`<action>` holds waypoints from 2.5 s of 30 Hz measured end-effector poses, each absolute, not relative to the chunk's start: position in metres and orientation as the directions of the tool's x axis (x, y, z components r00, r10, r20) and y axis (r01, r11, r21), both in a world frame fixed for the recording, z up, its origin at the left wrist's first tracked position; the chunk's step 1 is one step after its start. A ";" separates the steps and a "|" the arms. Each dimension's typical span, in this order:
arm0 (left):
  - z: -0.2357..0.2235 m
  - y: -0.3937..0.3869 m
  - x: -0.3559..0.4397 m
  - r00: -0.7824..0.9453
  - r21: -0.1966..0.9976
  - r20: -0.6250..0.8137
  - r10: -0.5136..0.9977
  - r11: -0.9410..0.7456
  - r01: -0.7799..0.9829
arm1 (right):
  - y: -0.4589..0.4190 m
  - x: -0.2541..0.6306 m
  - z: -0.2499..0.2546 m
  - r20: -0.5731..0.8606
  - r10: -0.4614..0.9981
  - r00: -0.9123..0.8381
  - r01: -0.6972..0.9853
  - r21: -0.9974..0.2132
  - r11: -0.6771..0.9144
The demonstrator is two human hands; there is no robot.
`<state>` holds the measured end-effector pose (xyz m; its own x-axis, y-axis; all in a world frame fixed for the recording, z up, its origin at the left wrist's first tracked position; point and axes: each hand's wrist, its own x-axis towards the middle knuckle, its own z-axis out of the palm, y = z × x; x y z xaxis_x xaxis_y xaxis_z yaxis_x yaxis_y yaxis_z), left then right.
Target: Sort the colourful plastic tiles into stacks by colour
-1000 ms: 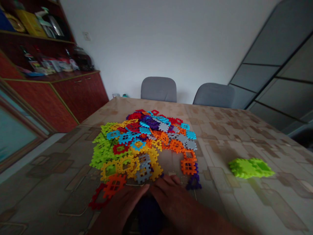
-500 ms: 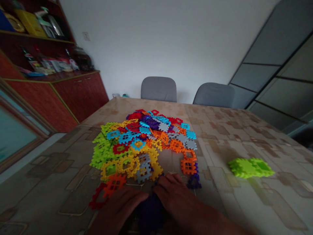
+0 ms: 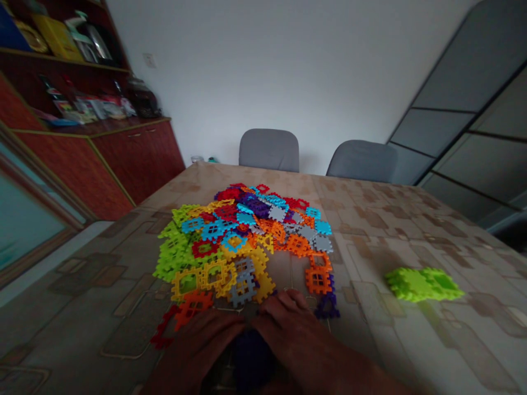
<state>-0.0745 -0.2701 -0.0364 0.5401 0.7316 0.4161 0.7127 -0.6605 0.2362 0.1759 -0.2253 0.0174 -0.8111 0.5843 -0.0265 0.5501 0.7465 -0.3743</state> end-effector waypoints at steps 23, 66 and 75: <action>-0.018 -0.264 -0.078 0.553 0.398 0.312 0.773 -0.635 0.662 | -0.229 0.163 -0.009 0.129 0.567 -0.813 0.524 -0.260 0.811; -0.057 -0.253 -0.057 0.435 0.522 0.114 0.893 -0.426 0.739 | -0.198 0.198 0.007 -0.012 0.594 -0.804 0.532 -0.461 0.711; -0.044 -0.260 -0.067 0.391 0.484 0.191 0.900 -0.433 0.760 | -0.198 0.211 0.024 -0.069 0.733 -0.677 0.671 -0.466 0.576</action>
<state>-0.0665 -0.2602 -0.0444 0.3911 0.9003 0.1908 0.7605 -0.4329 0.4840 0.2113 -0.1984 0.0237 -0.6767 0.7329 -0.0694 0.6715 0.5759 -0.4664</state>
